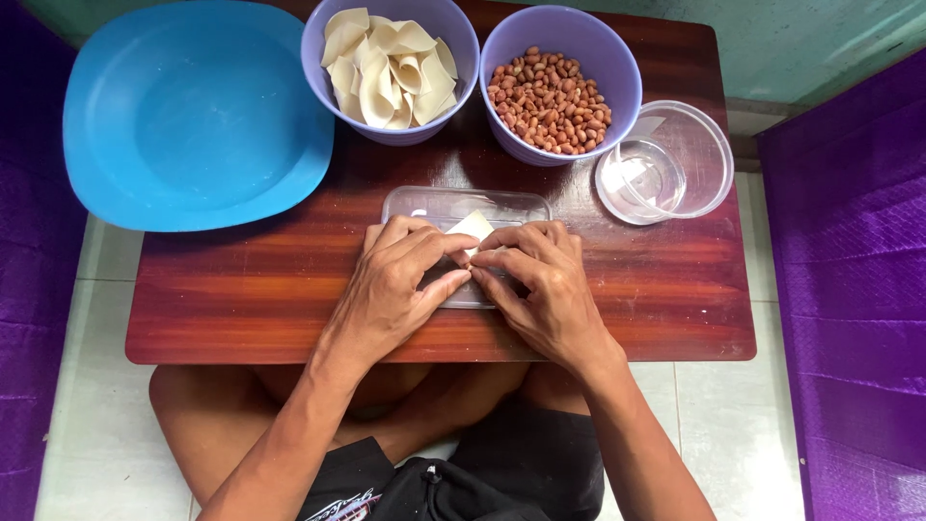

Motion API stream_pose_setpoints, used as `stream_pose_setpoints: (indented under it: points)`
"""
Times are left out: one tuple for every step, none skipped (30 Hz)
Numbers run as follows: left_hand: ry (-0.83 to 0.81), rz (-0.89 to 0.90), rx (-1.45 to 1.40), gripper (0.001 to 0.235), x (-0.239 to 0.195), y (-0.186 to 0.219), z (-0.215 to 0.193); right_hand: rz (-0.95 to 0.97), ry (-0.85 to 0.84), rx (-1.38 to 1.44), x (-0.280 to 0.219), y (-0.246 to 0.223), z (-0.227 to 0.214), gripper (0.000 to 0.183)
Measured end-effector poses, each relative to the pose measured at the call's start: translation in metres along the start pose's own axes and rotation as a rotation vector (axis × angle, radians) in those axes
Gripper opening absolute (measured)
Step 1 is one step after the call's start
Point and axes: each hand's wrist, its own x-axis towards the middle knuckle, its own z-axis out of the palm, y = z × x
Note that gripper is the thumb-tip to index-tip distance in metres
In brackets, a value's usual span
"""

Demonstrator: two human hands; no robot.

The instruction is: The person sits on the floor and wraps peanuts in thin, square sheets. They place a peanut on a sheet, fold it into a triangular shape, and then roll it into a cylindrical form. The finished rolls are placed on a blue plate.

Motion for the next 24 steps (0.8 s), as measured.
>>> stream_pose_setpoints:
  points:
    - [0.0,0.001,0.0,0.027,0.0,-0.001,0.0,0.0,0.001,0.0,0.0,0.0,0.0,0.009]
    - [-0.001,0.004,0.008,0.027,0.0,-0.001,0.001,-0.002,0.004,-0.002,0.0,0.0,0.0,0.009]
    - [-0.002,0.007,0.016,0.027,0.0,-0.002,0.002,-0.004,0.008,-0.004,0.0,-0.001,0.0,0.008]
    - [-0.002,0.008,0.016,0.027,0.0,-0.003,0.002,-0.004,0.009,-0.004,-0.001,0.0,0.0,0.008]
    - [-0.005,0.012,0.029,0.026,0.0,-0.003,0.003,-0.001,0.008,-0.006,-0.001,0.0,0.0,0.009]
    - [-0.007,0.016,0.043,0.025,0.0,-0.004,0.004,0.001,0.009,-0.008,-0.001,0.001,0.001,0.009]
    - [-0.007,0.017,0.044,0.025,0.0,-0.004,0.004,0.001,0.009,-0.008,-0.001,0.001,0.001,0.009]
    - [-0.01,0.021,0.046,0.023,0.0,-0.004,0.004,-0.003,0.004,-0.013,-0.002,0.001,0.001,0.009]
    - [-0.012,0.025,0.049,0.022,0.0,-0.004,0.005,-0.007,-0.002,-0.018,-0.002,0.001,0.001,0.009]
    - [-0.012,0.027,0.05,0.022,0.001,-0.004,0.004,-0.008,-0.001,-0.019,-0.002,0.002,0.002,0.009]
    - [-0.015,0.036,0.045,0.023,0.003,-0.004,0.003,-0.014,0.005,-0.022,-0.002,0.002,0.002,0.009]
    - [-0.02,0.047,0.04,0.023,0.004,-0.004,0.002,-0.02,0.013,-0.024,-0.002,0.003,0.003,0.009]
    - [-0.021,0.049,0.04,0.023,0.005,-0.004,0.002,-0.02,0.015,-0.024,-0.002,0.004,0.003,0.009]
    - [-0.049,0.069,0.066,0.023,0.006,-0.004,0.0,-0.017,0.012,-0.023,-0.003,0.005,0.004,0.009]
    - [-0.077,0.089,0.092,0.023,0.006,-0.004,0.0,-0.015,0.009,-0.022,-0.004,0.006,0.004,0.009]
    - [-0.079,0.09,0.094,0.023,0.005,-0.004,0.0,-0.014,0.011,-0.021,-0.004,0.005,0.004,0.009]
    - [-0.079,0.087,0.117,0.023,0.004,-0.003,0.0,-0.019,0.003,-0.028,-0.004,0.004,0.004,0.009]
    - [-0.078,0.085,0.142,0.022,0.003,-0.003,-0.001,-0.025,-0.005,-0.034,-0.003,0.004,0.004,0.009]
    - [-0.08,0.085,0.145,0.022,0.0,-0.003,0.002,-0.025,-0.002,-0.031,-0.002,0.005,0.003,0.009]
    - [-0.059,0.059,0.16,0.023,-0.003,-0.002,0.006,-0.045,-0.008,-0.036,-0.002,0.005,0.002,0.009]
    - [-0.039,0.033,0.175,0.023,-0.006,-0.002,0.009,-0.065,-0.014,-0.042,-0.002,0.007,0.002,0.01]
    - [-0.041,0.031,0.177,0.023,-0.006,-0.001,0.009,-0.064,-0.015,-0.039,0.001,0.006,-0.001,0.01]
    - [-0.019,0.015,0.153,0.02,-0.006,0.0,0.01,-0.089,-0.044,-0.031,0.003,0.007,-0.004,0.01]
    - [0.004,-0.004,0.127,0.017,-0.007,0.002,0.011,-0.114,-0.076,-0.023,0.005,0.007,-0.008,0.011]
